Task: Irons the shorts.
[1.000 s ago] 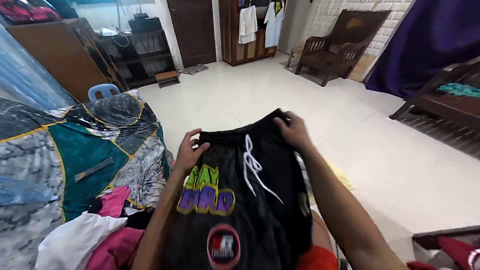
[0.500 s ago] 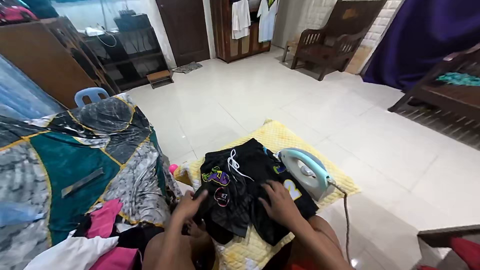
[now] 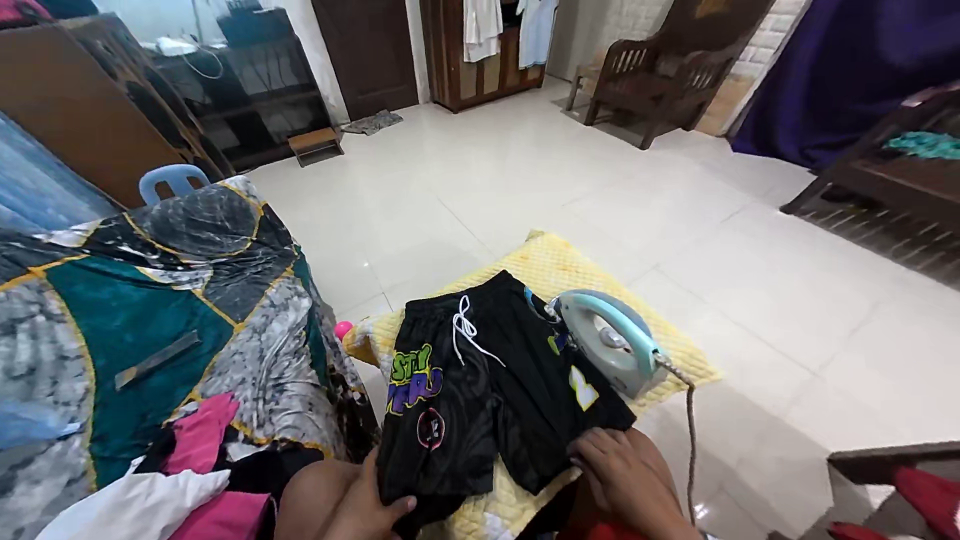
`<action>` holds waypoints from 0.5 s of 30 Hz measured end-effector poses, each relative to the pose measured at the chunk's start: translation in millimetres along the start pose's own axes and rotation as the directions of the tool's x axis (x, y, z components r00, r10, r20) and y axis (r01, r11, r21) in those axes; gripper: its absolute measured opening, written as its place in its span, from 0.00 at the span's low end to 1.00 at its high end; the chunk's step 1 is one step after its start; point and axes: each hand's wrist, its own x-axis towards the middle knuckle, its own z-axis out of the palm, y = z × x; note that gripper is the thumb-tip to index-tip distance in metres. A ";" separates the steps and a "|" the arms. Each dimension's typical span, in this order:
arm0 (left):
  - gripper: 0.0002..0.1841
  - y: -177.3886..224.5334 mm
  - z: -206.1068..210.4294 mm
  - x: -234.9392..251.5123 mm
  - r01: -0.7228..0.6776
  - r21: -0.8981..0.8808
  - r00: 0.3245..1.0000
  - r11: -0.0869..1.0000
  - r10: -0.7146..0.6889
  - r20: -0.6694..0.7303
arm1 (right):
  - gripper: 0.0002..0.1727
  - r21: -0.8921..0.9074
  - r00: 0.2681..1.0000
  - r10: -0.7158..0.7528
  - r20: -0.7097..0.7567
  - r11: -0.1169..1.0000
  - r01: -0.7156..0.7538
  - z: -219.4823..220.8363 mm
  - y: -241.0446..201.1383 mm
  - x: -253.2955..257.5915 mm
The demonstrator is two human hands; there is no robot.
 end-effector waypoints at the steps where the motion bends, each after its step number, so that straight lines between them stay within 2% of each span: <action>1: 0.60 -2.6 -5.6 2.7 0.026 0.091 0.999 0.996 -0.024 -0.027 | 0.07 0.085 0.996 0.005 0.085 0.996 -0.013 -9.4 -5.5 0.5; 3: 0.60 2.3 -22.4 10.0 0.047 0.239 0.991 0.970 -0.015 -0.133 | 0.07 0.251 0.973 -0.005 0.232 0.966 -0.055 -27.2 -9.3 6.7; 4: 0.57 9.6 -32.0 14.6 0.045 0.291 0.982 0.956 0.012 -0.190 | 0.08 0.293 0.967 -0.008 0.255 0.954 -0.069 -33.7 -6.2 10.6; 6: 0.52 31.5 -48.8 32.9 -0.003 0.338 0.957 0.941 0.101 -0.270 | 0.14 0.288 0.982 0.039 0.186 0.953 -0.093 -48.9 7.8 24.5; 9: 0.43 84.4 -59.1 70.6 -0.076 0.392 0.906 0.917 0.228 -0.357 | 0.16 0.167 0.980 0.190 -0.065 0.970 -0.177 -87.2 30.8 58.9; 11: 0.37 122.8 -53.5 97.8 -0.174 0.464 0.863 0.868 0.361 -0.353 | 0.16 0.072 0.930 0.241 -0.279 0.971 -0.229 -103.9 49.3 83.9; 12: 0.34 143.8 -45.8 110.5 -0.230 0.509 0.838 0.829 0.435 -0.330 | 0.17 0.029 0.904 0.265 -0.337 0.962 -0.271 -107.9 59.6 96.5; 13: 0.31 165.2 -34.5 123.1 -0.274 0.566 0.816 0.777 0.499 -0.290 | 0.19 0.001 0.886 0.302 -0.350 0.947 -0.322 -109.6 69.5 108.1; 15: 0.28 207.2 -4.2 149.6 -0.357 0.673 0.785 0.648 0.598 -0.159 | 0.24 -0.012 0.865 0.435 -0.249 0.892 -0.452 -108.5 86.0 128.3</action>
